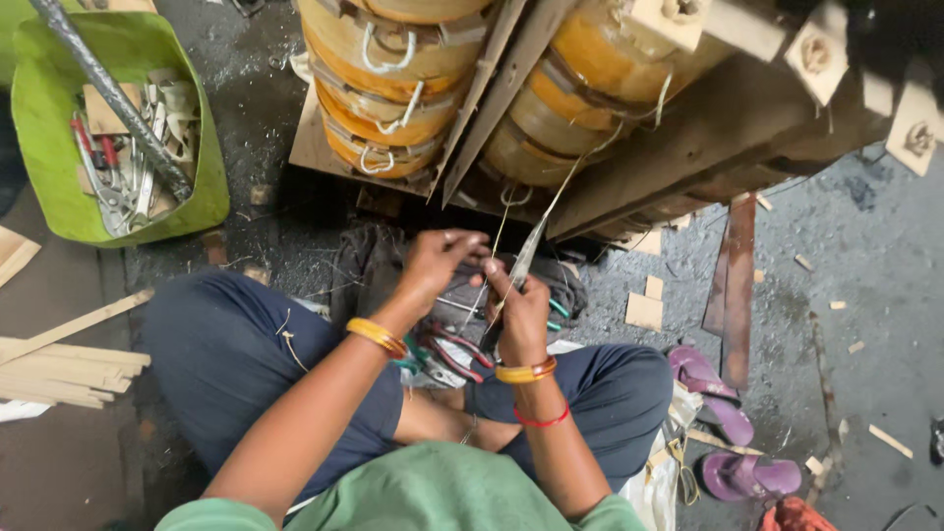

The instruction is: The person sits on the floor and uses pliers and a screwdriver to manipulate and secure thin wires or strings on a wooden structure with stacked circular components. The person repeatedly cuts, pulls, and ties the wires to the structure.

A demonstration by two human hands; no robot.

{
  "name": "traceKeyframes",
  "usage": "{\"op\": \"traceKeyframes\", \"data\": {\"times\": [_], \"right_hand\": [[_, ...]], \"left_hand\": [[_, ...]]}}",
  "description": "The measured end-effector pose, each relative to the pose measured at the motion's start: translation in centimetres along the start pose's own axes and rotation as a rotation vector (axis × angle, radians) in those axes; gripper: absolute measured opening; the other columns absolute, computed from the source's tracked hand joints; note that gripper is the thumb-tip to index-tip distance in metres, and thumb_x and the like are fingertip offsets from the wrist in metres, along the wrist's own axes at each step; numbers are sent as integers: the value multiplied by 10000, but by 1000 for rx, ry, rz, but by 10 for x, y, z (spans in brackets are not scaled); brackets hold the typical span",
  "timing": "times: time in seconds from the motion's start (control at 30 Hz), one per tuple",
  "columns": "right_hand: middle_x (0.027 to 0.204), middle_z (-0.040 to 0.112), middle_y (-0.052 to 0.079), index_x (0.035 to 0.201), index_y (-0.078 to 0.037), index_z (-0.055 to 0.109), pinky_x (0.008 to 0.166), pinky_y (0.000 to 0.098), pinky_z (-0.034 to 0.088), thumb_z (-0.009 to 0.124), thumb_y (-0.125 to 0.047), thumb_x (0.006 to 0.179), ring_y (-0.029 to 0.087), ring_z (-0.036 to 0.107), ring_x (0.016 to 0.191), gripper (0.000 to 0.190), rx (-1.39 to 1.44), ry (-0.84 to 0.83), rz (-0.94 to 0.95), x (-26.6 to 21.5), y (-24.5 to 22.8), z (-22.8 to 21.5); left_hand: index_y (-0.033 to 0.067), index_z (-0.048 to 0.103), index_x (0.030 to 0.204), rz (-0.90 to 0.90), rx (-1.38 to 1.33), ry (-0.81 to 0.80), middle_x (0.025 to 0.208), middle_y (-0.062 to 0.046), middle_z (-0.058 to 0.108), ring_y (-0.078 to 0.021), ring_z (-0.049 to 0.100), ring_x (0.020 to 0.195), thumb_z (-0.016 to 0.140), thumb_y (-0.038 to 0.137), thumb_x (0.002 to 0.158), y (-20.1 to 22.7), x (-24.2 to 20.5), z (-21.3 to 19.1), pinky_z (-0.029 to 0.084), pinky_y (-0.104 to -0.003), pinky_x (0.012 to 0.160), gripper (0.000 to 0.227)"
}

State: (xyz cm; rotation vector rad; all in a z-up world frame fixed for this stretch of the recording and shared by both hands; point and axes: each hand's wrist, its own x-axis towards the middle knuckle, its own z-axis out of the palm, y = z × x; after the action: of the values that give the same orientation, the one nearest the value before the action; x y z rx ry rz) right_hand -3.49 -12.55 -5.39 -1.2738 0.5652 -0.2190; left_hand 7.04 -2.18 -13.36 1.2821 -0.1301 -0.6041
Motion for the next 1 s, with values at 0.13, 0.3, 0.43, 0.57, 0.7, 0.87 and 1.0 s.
{"op": "traceKeyframes", "data": {"times": [0.13,0.3,0.43,0.57,0.7,0.87,1.0], "right_hand": [[716,632,-27,985,-44,698,435,201,309,685,-164,980,28,440,498,121,126,29,10,-10,-17,-8],[659,561,-32,959,-32,689,463,208,330,690,-122,977,44,444,514,92,108,-50,-83,5,-63,-29],[666,548,-27,957,-12,670,475,207,326,697,-105,978,45,445,541,99,72,-89,-126,14,-81,-28],[658,534,-27,951,-13,665,468,202,316,694,-92,973,45,445,549,87,29,-76,-129,4,-58,-28],[664,539,-35,958,-19,667,459,203,309,710,-71,932,46,451,543,73,36,-16,-66,-3,-21,-33],[644,539,-24,934,5,667,459,214,299,730,-86,947,53,435,528,112,-32,-10,-114,3,25,-39],[658,533,-35,940,-13,663,489,219,315,720,-94,970,50,444,555,104,-59,-68,-156,7,39,-38]], "left_hand": [[-24,746,1112,-163,-479,-185,889,-55,733,-125,664,735,661,182,983,3,35,45,587,-314,690,258],[-22,722,1171,-213,-854,-247,906,-44,713,-126,652,748,706,177,1057,28,35,66,532,-268,664,229],[15,715,1004,-225,-842,-313,904,-96,788,-185,711,701,690,251,929,40,19,75,600,-335,657,249],[12,756,1047,-219,-818,-158,896,-55,757,-145,701,757,738,199,941,23,8,72,572,-294,693,216],[18,768,1030,-282,-730,-55,896,-69,765,-148,702,756,738,206,941,2,17,61,563,-279,695,211],[12,760,1003,-290,-707,20,907,-105,773,-163,717,731,740,158,902,-16,52,56,559,-287,649,179],[8,738,1010,-284,-716,36,833,-99,745,-144,675,632,717,133,910,-21,62,59,547,-269,572,161]]}}
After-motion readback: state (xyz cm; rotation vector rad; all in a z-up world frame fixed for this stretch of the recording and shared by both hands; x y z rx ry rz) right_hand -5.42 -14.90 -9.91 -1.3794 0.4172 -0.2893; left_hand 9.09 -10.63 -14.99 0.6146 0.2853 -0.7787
